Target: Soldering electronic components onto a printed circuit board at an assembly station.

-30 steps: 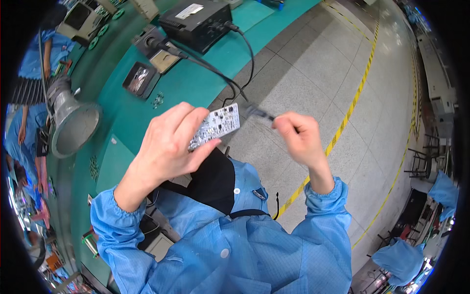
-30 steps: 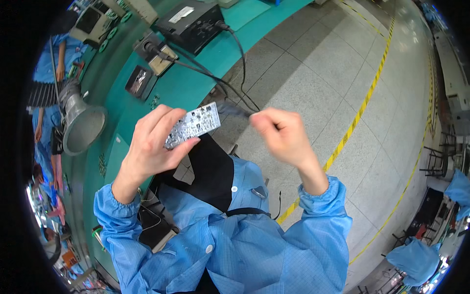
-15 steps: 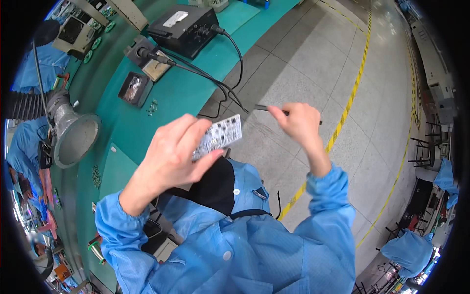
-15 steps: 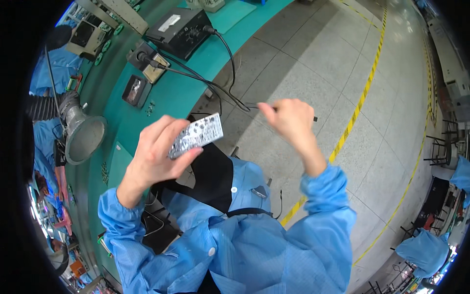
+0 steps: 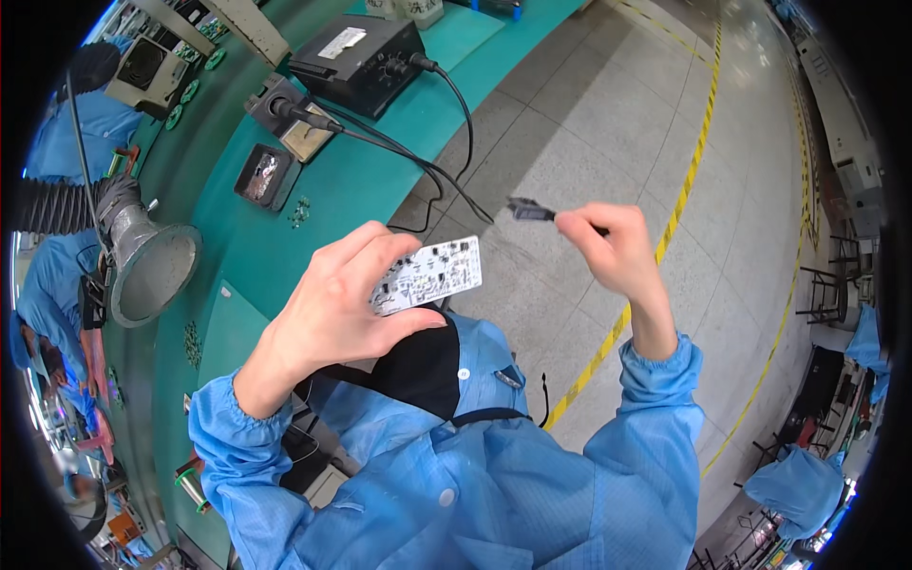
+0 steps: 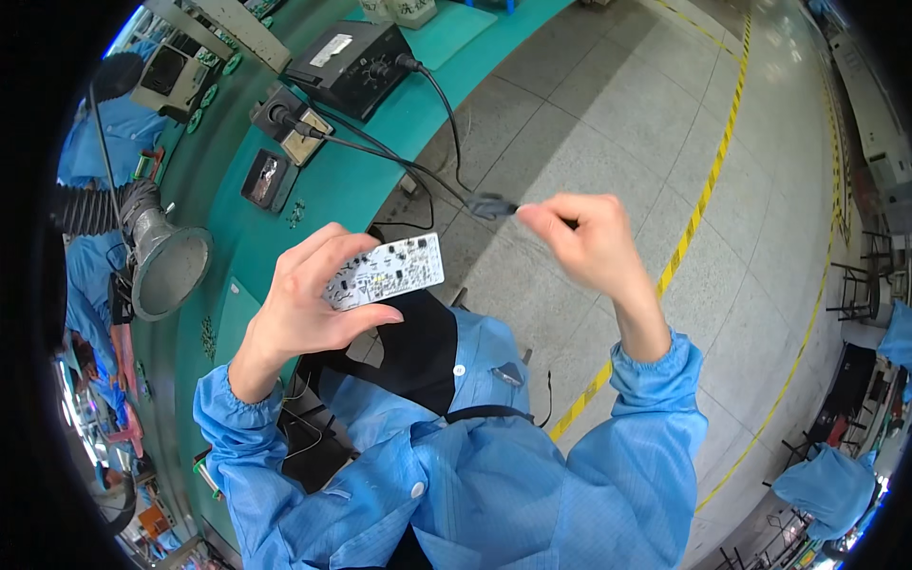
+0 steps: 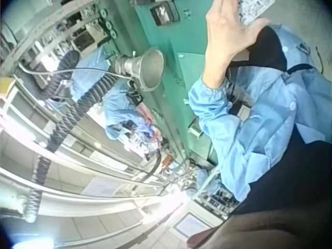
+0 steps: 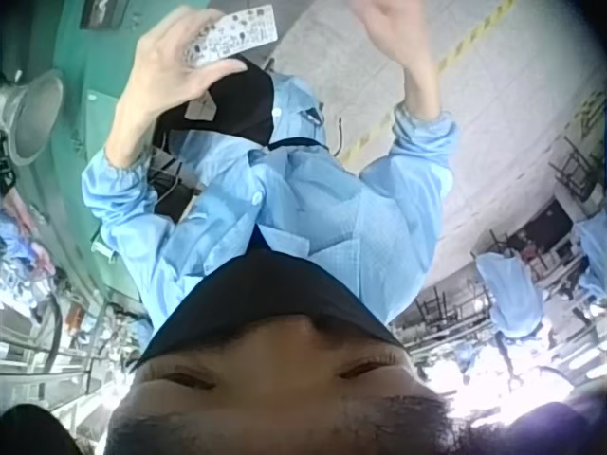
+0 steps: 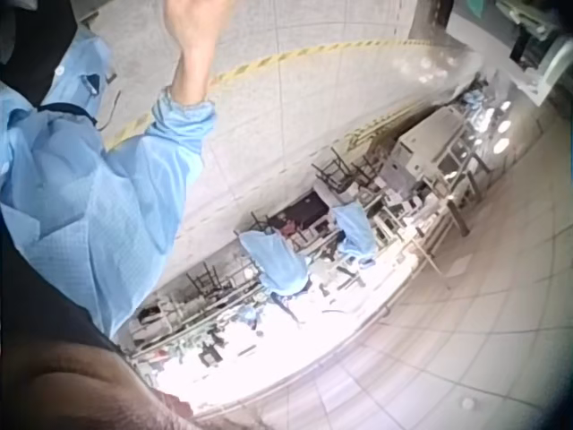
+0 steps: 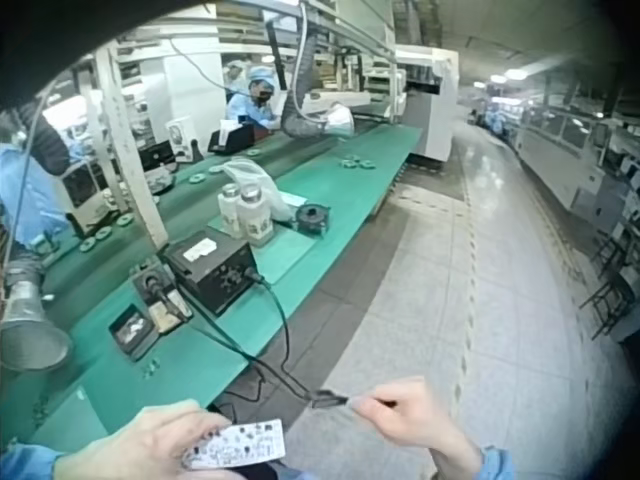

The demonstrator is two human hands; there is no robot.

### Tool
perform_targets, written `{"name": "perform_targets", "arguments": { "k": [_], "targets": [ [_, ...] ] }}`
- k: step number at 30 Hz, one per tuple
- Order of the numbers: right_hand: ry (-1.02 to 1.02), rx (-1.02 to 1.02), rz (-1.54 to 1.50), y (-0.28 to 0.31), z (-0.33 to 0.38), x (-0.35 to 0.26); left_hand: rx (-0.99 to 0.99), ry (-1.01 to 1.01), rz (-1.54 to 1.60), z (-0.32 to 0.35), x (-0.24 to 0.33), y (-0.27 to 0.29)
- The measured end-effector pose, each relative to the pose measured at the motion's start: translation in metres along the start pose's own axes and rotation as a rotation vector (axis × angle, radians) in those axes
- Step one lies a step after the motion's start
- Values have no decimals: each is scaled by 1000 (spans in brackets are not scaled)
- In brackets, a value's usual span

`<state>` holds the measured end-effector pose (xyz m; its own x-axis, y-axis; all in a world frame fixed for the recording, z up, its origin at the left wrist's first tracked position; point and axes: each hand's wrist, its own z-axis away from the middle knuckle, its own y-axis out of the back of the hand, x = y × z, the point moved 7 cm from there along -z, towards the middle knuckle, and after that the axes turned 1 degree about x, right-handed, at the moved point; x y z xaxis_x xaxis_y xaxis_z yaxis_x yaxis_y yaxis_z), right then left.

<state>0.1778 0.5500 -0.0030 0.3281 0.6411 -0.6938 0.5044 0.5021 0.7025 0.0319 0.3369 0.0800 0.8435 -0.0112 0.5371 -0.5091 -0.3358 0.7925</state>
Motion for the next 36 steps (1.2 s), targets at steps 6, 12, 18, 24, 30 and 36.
{"name": "perform_targets", "arguments": {
  "k": [6, 12, 18, 24, 30, 36],
  "targets": [
    [122, 69, 56, -20, 3, -30, 69, -101, -96, -3, 12, -11],
    [51, 105, -191, -14, 20, -37, 144, -94, -213, 0, 4, -16],
    [-162, 174, 143, -38, 11, 20, 308, -156, -248, -4, 14, -9],
    [-134, 198, 137, -37, 7, 2, 351, -230, -233, -6, 28, -10],
    [125, 190, -553, -24, 21, -63, 339, -185, -277, -5, 18, -7],
    [-254, 148, -221, -55, 6, 32, 346, -158, -264, -11, 17, 0]
  ]
}}
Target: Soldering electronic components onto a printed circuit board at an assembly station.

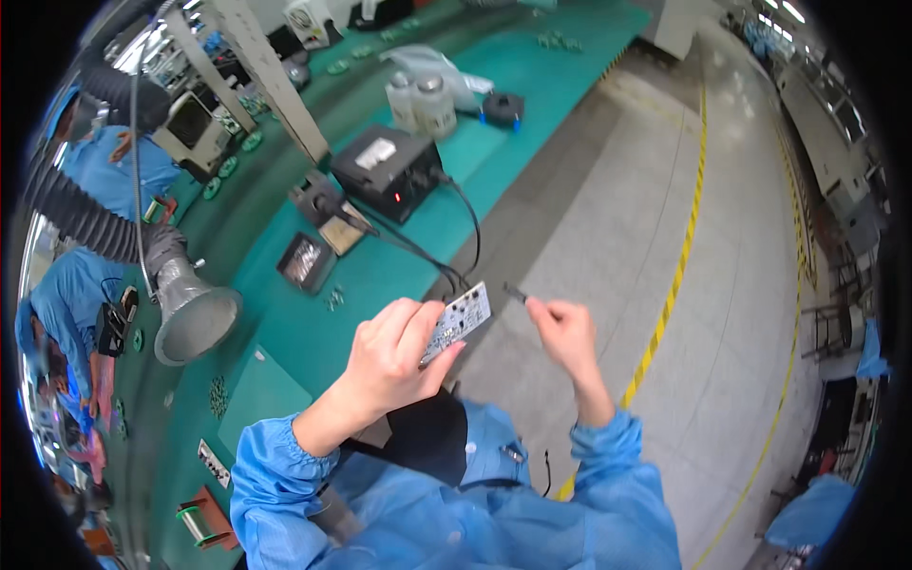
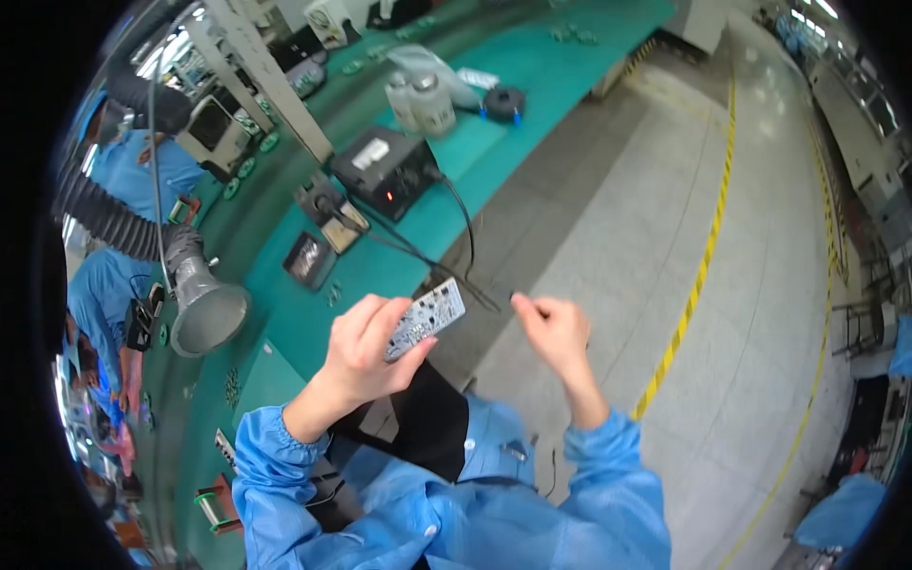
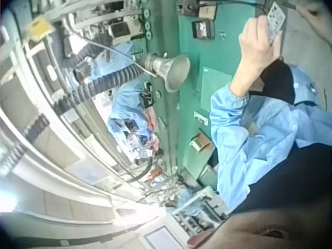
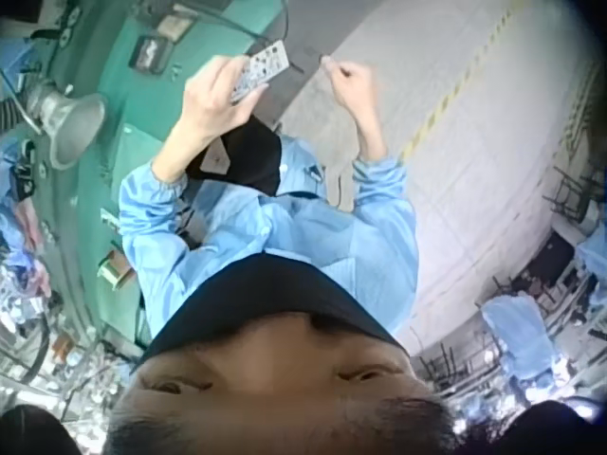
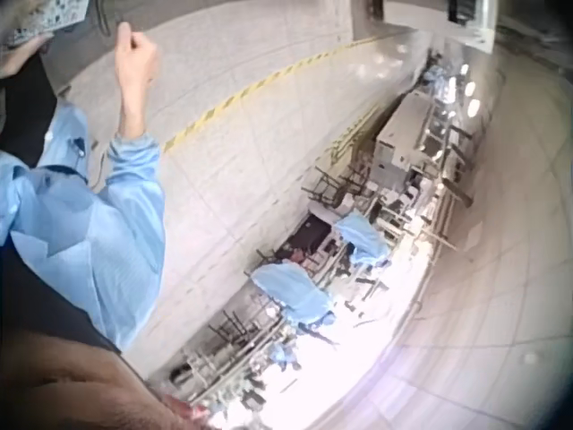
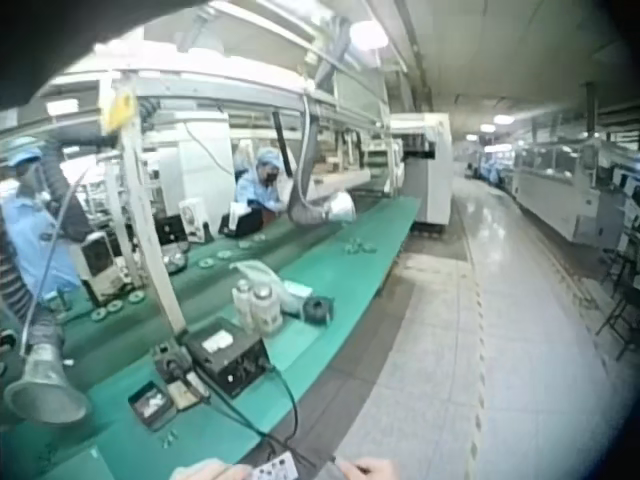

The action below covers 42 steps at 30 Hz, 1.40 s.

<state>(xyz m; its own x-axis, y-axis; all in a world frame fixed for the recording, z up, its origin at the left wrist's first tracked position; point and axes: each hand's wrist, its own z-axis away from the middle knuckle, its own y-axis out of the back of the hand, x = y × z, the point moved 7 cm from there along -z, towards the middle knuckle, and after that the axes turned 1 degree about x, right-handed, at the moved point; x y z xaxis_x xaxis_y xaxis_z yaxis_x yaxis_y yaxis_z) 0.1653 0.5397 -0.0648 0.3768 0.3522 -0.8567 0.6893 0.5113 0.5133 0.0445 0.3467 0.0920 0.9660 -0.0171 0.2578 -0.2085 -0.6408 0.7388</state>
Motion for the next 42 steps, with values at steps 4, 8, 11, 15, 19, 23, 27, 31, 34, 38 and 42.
{"name": "perform_targets", "arguments": {
  "k": [4, 8, 11, 15, 19, 23, 27, 31, 34, 38, 42],
  "targets": [
    [160, 9, -391, 22, 21, -64, 38, 13, 4, 2, -2, 5],
    [252, -29, -65, 23, 15, -99, 88, -19, 15, -6, 14, 16],
    [84, 54, 270, 30, -14, -56, 141, -16, 39, -10, 6, 30],
    [433, 111, -205, 46, 20, -130, 114, 6, 54, -8, 0, 24],
    [207, 150, 378, 48, -17, -80, 165, 22, 65, -7, 3, 34],
    [143, 2, -234, 54, 2, -58, 153, 32, 287, 2, 5, 48],
    [307, -89, -397, 65, 24, -85, 121, 25, 322, 2, 18, 54],
    [381, -85, -381, 69, 31, -100, 113, -4, 328, 3, 18, 50],
    [448, -56, -376, 77, 40, -117, 126, -31, 317, 4, 23, 54],
    [595, -94, -253, 74, 46, -146, 106, -20, 296, 1, 17, 42],
    [664, 30, 23, 56, 44, -166, 76, -56, 172, 4, 22, 35]
  ]
}}
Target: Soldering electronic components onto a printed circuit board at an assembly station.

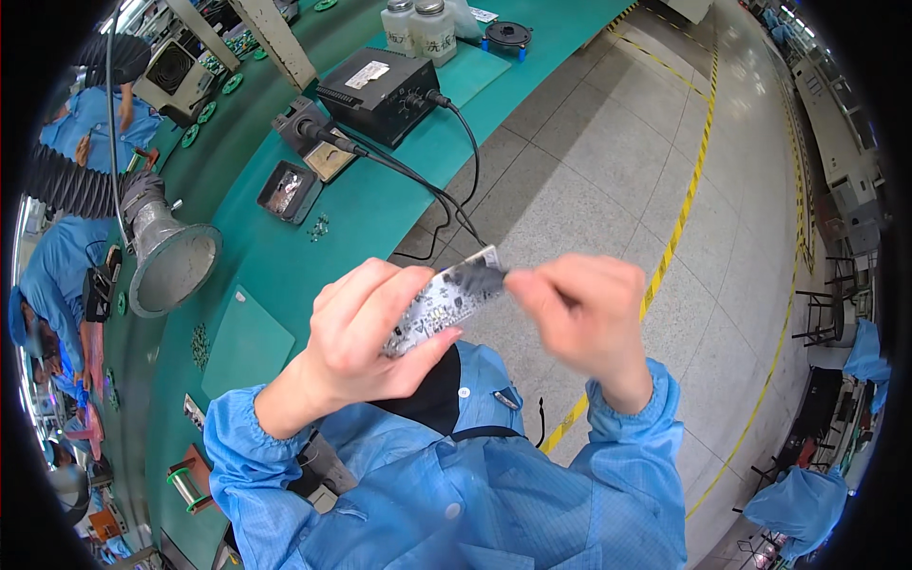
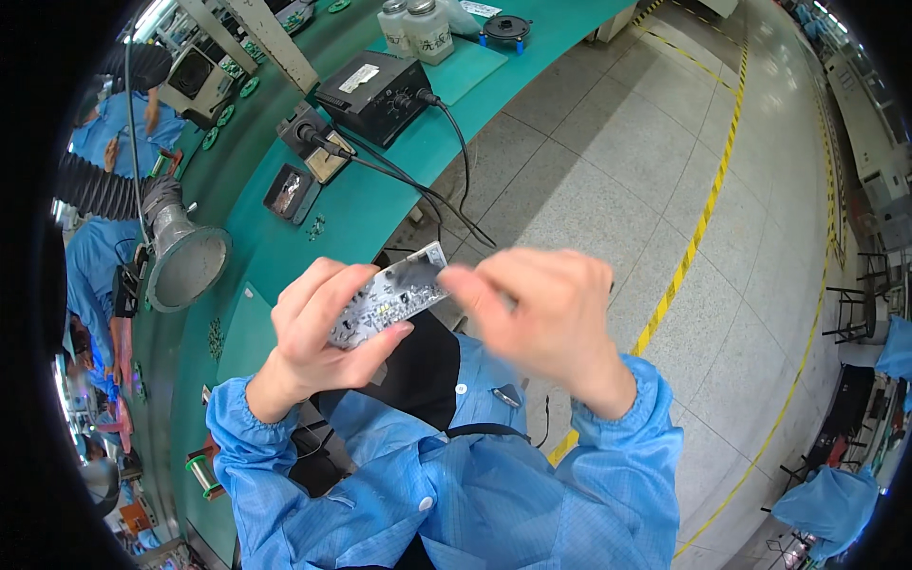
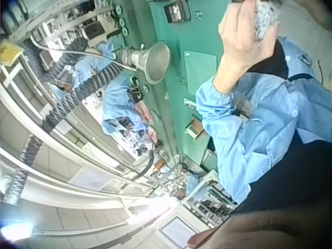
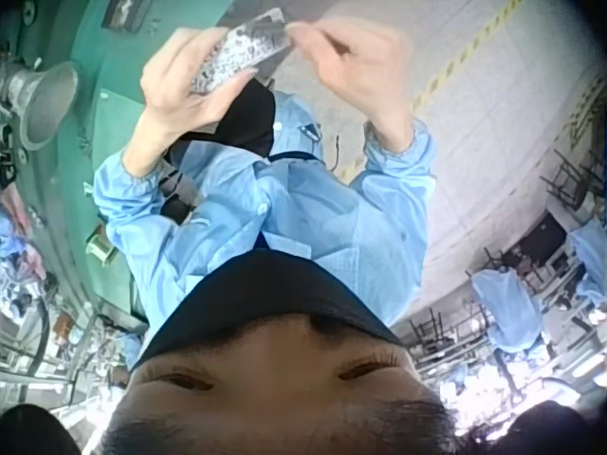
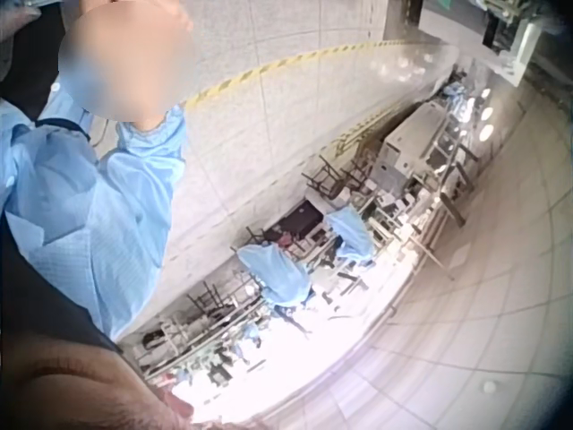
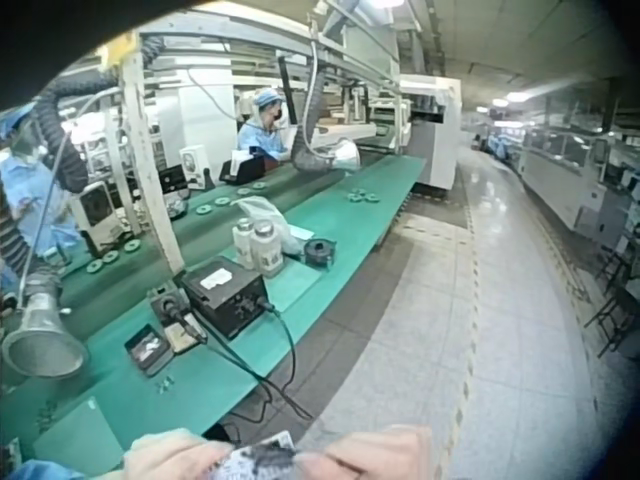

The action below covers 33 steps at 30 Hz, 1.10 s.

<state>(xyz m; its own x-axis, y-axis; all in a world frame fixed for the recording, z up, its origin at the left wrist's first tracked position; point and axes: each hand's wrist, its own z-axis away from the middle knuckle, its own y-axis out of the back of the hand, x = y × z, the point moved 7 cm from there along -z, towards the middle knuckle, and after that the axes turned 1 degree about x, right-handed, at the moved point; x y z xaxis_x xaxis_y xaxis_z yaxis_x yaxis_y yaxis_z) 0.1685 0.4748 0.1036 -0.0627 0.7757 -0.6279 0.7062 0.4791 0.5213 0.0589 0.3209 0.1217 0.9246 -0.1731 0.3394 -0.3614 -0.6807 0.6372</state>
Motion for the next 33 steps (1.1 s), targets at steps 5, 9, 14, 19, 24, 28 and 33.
{"name": "perform_targets", "arguments": {
  "k": [5, 9, 14, 19, 24, 28, 33],
  "targets": [
    [-176, -35, 5, -15, 22, 18, -29, 121, 1, 19, -9, -7],
    [-234, 23, -103, -28, 24, 14, 45, 59, -25, 12, -6, -11],
    [-291, 69, -142, -34, 18, 18, 53, 52, -76, 7, -4, -9],
    [-310, 50, -165, -45, 18, 23, 56, 40, -100, 8, -10, -5],
    [-496, -151, 131, -64, 48, 98, 48, 65, -135, 18, -29, 0],
    [-555, -94, -179, -70, 59, 108, 125, 78, -97, 17, -24, 14],
    [-325, 39, -470, -53, 26, 40, 90, 90, -156, 19, -27, 14]
  ]
}}
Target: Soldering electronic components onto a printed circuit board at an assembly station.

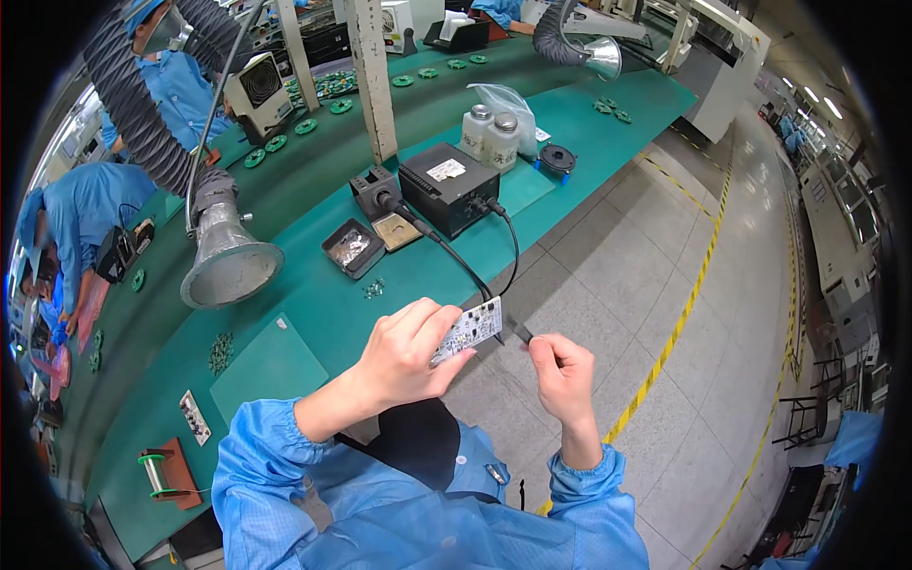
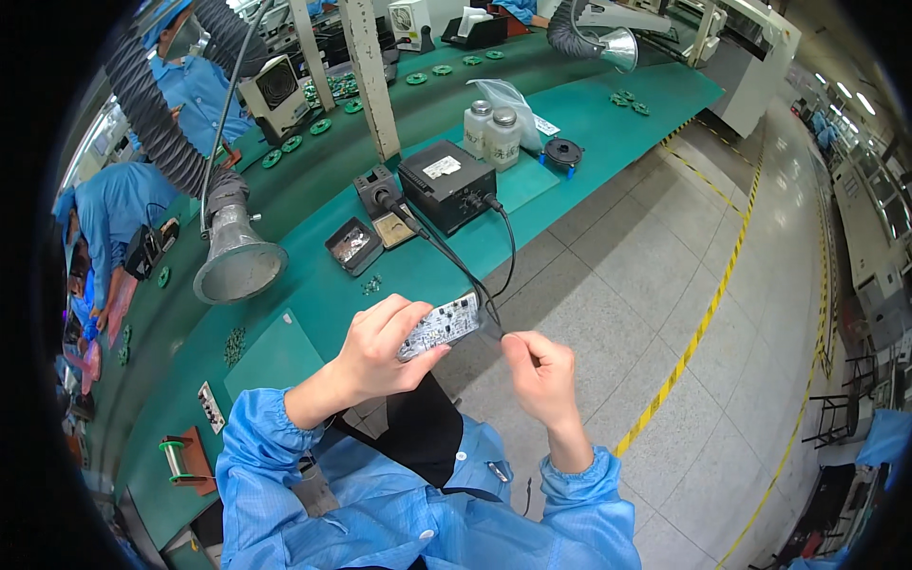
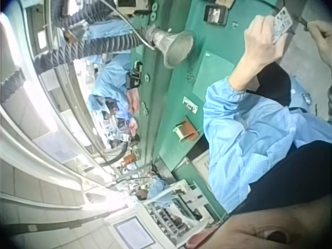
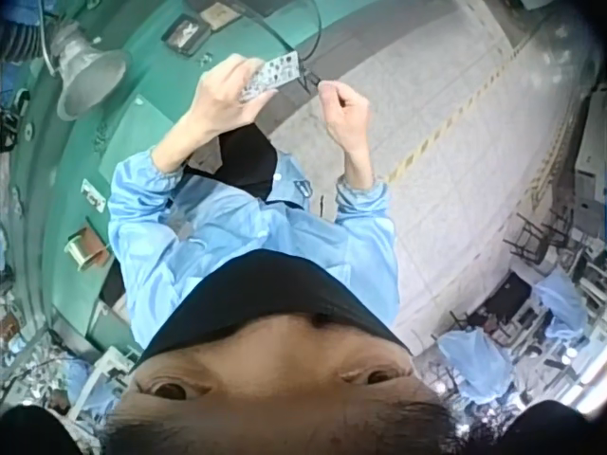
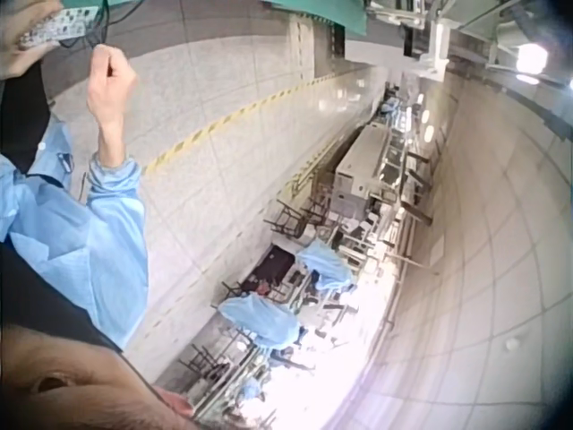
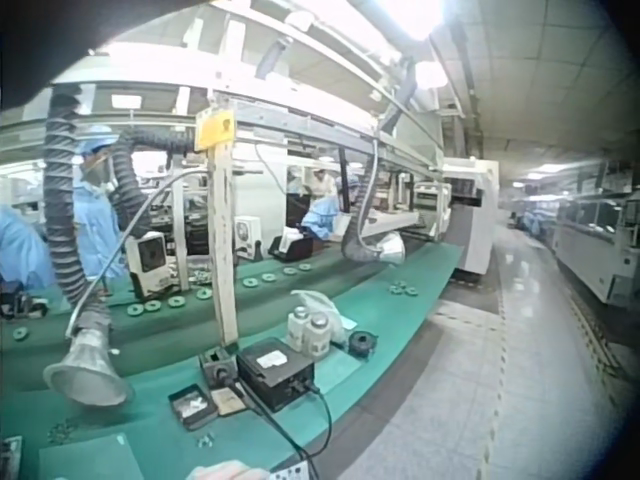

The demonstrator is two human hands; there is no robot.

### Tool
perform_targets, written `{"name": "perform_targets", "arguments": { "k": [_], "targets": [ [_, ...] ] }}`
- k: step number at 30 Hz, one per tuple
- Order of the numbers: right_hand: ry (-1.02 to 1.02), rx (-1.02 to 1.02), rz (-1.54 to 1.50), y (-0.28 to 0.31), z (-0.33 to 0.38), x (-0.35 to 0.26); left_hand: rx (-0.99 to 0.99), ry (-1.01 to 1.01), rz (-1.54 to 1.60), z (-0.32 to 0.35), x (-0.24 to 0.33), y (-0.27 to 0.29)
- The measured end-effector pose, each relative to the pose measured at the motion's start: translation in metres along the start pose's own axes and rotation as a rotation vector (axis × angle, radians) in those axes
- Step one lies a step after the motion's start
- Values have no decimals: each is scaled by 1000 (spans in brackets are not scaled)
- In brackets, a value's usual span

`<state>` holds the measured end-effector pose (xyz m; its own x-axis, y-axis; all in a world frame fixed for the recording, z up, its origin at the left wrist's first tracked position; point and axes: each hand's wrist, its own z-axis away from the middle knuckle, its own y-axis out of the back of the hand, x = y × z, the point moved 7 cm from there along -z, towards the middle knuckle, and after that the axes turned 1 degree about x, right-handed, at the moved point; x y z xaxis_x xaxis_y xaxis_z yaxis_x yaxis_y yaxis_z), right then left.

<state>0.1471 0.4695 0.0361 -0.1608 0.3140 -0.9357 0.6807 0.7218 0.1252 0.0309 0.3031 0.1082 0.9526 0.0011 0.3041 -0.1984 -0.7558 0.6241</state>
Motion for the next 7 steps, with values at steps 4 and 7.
{"name": "perform_targets", "arguments": {
  "k": [4, 7],
  "targets": [
    [90, -117, 101, -22, -5, -34, -7, -21, 7, -2, 6, -2],
    [109, -114, 238, -20, -8, -23, 58, -28, 16, -5, 10, 7]
  ]
}}
